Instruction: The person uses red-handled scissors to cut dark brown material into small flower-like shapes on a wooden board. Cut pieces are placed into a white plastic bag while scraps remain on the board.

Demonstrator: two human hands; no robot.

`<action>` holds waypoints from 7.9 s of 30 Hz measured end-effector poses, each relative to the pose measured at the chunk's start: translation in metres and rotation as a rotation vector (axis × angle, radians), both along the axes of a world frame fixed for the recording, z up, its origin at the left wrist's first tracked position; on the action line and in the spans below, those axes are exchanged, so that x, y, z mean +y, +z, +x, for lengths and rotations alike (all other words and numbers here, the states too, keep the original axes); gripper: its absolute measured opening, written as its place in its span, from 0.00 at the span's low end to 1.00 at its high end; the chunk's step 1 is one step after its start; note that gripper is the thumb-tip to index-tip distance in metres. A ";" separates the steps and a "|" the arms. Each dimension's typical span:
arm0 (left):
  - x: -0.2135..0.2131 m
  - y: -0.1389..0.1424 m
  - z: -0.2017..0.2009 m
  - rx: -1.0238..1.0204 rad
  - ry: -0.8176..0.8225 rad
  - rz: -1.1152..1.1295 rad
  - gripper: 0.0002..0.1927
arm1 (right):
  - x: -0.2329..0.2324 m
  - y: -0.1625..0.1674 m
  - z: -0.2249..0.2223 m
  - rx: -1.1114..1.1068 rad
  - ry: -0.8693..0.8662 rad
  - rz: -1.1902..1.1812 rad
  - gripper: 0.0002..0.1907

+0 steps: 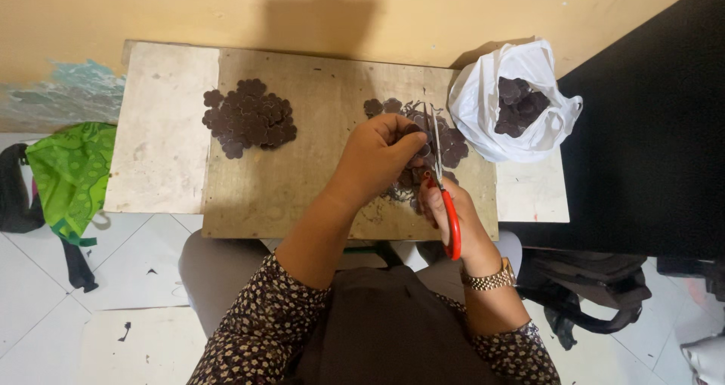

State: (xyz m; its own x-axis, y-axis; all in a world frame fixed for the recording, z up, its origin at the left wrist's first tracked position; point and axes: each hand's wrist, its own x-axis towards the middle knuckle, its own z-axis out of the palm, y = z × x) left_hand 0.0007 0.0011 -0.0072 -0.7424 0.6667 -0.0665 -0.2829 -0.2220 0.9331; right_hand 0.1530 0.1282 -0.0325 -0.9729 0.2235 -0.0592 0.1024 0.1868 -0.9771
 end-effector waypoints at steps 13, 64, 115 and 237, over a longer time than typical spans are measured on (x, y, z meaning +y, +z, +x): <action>0.001 -0.007 -0.004 0.013 -0.001 0.009 0.08 | -0.001 -0.004 0.001 0.005 -0.003 -0.007 0.31; -0.021 0.041 0.003 0.194 -0.023 -0.183 0.21 | 0.003 0.029 0.007 0.024 0.212 0.086 0.37; -0.014 0.026 0.000 0.070 -0.076 -0.060 0.12 | -0.004 0.025 0.002 0.057 0.196 0.045 0.39; -0.001 0.008 0.016 -0.151 -0.065 0.073 0.05 | -0.004 0.018 -0.001 0.107 0.171 -0.106 0.45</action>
